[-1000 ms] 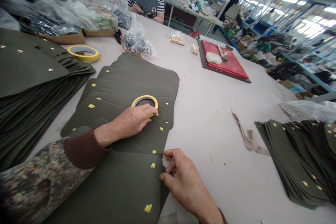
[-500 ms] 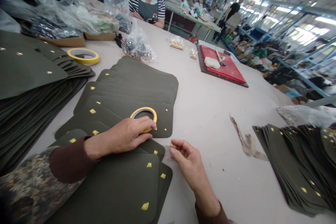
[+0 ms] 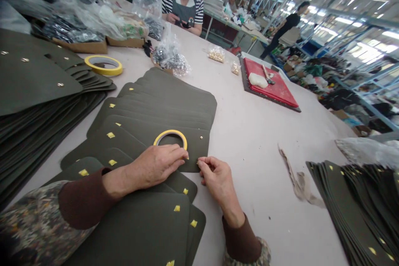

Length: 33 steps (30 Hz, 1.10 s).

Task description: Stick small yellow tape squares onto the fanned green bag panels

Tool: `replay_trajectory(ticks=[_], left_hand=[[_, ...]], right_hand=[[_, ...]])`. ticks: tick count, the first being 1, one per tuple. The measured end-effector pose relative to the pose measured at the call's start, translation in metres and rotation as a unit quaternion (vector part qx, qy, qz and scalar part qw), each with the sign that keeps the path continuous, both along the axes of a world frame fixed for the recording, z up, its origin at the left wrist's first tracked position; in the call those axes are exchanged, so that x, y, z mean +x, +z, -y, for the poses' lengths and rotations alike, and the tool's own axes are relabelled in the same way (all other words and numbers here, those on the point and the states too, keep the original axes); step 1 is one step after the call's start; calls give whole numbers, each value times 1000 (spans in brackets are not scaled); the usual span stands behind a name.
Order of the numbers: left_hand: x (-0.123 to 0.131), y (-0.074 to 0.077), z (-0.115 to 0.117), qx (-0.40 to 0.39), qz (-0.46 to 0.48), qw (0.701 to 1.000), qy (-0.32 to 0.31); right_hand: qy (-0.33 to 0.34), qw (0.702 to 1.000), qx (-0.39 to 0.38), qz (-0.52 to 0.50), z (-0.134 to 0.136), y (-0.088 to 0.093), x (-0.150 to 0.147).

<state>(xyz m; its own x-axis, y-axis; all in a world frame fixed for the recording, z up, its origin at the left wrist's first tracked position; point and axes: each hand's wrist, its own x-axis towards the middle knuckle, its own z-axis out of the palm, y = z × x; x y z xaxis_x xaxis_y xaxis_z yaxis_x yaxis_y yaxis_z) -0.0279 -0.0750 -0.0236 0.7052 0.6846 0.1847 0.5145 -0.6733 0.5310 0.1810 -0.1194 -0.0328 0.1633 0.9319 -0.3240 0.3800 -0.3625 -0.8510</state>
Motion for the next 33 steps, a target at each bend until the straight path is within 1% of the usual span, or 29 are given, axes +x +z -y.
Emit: replay_trajectory(ticks=[3, 8, 12, 14, 16, 18, 20, 22, 25, 28, 33], left_hand=[[0, 0, 0, -1, -1, 1000, 5], [1, 1, 1, 3, -16, 1000, 7], [0, -1, 1, 11, -21, 1000, 7], [0, -1, 1, 13, -20, 1000, 6], [0, -1, 1, 12, -15, 1000, 5], [0, -1, 1, 10, -10, 1000, 5], [-1, -2, 1, 10, -6, 1000, 6], [-1, -2, 1, 12, -4, 1000, 9], [-1, -1, 1, 13, -6, 1000, 10], [-1, 0, 2, 15, -11, 1000, 11], [0, -1, 1, 11, -18, 1000, 11]], right_hand=[[24, 999, 9, 43, -2, -2, 0], [53, 989, 41, 129, -4, 3, -7], [67, 985, 51, 149, -6, 5, -6], [55, 989, 48, 132, -6, 5, -2], [19, 997, 33, 64, -3, 6, 5], [-14, 999, 29, -14, 1, 6, 11], [-25, 998, 46, -36, 7, 6, 14], [-14, 997, 81, 2, 12, 4, 14], [34, 986, 135, 89, 15, 1, 11], [77, 972, 156, 155, 12, -2, 8], [113, 947, 205, 221, 8, 0, 2]])
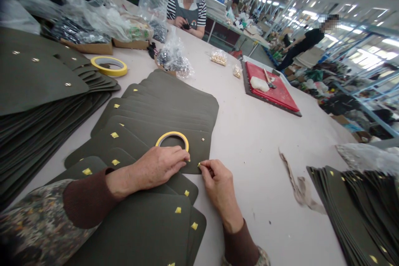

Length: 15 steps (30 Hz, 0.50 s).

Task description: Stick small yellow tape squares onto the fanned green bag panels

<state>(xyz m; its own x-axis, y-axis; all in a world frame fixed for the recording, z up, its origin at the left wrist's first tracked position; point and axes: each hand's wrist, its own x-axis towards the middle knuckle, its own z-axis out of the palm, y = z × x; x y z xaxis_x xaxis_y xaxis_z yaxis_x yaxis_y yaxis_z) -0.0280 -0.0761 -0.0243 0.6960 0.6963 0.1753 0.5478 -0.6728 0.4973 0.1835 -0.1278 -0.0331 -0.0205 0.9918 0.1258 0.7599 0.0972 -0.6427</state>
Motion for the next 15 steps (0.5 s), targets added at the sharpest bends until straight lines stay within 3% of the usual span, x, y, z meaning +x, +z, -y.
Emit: replay_trajectory(ticks=[11, 15], left_hand=[[1, 2, -1, -7, -12, 1000, 3], [1, 2, -1, -5, -14, 1000, 4]], right_hand=[[-26, 995, -57, -73, 2, 1, 6], [23, 999, -19, -36, -1, 0, 6]])
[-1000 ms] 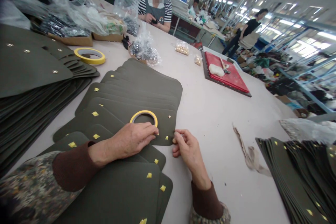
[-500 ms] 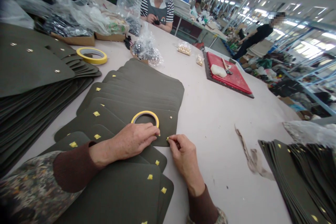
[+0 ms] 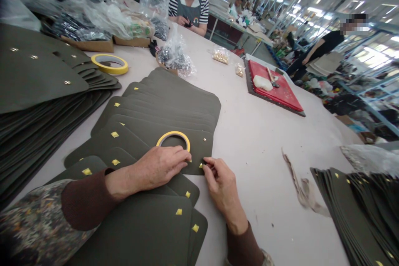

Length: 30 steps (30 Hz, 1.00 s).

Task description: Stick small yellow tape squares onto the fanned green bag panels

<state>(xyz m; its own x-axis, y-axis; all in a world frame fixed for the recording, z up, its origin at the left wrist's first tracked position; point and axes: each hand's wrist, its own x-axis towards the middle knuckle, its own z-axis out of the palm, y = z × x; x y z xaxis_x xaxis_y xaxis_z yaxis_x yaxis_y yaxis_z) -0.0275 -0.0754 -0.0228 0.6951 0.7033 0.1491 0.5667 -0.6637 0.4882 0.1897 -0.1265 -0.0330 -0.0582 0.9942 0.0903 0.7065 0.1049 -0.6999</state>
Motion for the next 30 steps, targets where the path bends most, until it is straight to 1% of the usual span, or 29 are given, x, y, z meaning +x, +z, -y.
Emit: replay_trajectory(ticks=[3, 6, 8, 10, 16, 18, 21, 28, 30], left_hand=[[0, 0, 0, 1, 0, 1000, 1], [0, 0, 0, 3, -1, 1000, 0], [0, 0, 0, 5, -2, 1000, -1], [0, 0, 0, 7, -2, 1000, -1], [0, 0, 0, 9, 1, 1000, -2], [0, 0, 0, 8, 1, 1000, -1], [0, 0, 0, 7, 0, 1000, 0], [0, -2, 1, 13, -4, 1000, 4], [0, -2, 0, 15, -4, 1000, 4]], right_hand=[[40, 997, 35, 49, -1, -2, -2], [56, 993, 52, 93, 1, -4, -4], [59, 991, 49, 109, 2, -4, -4], [52, 993, 39, 101, 3, -3, -3], [5, 1000, -17, 26, 3, 2, 0], [-2, 1000, -23, 14, 2, 2, 1], [-4, 1000, -16, 19, 1, 0, -1], [5, 997, 3, 72, -4, -5, -6], [-1, 998, 4, 68, -5, -6, -7]])
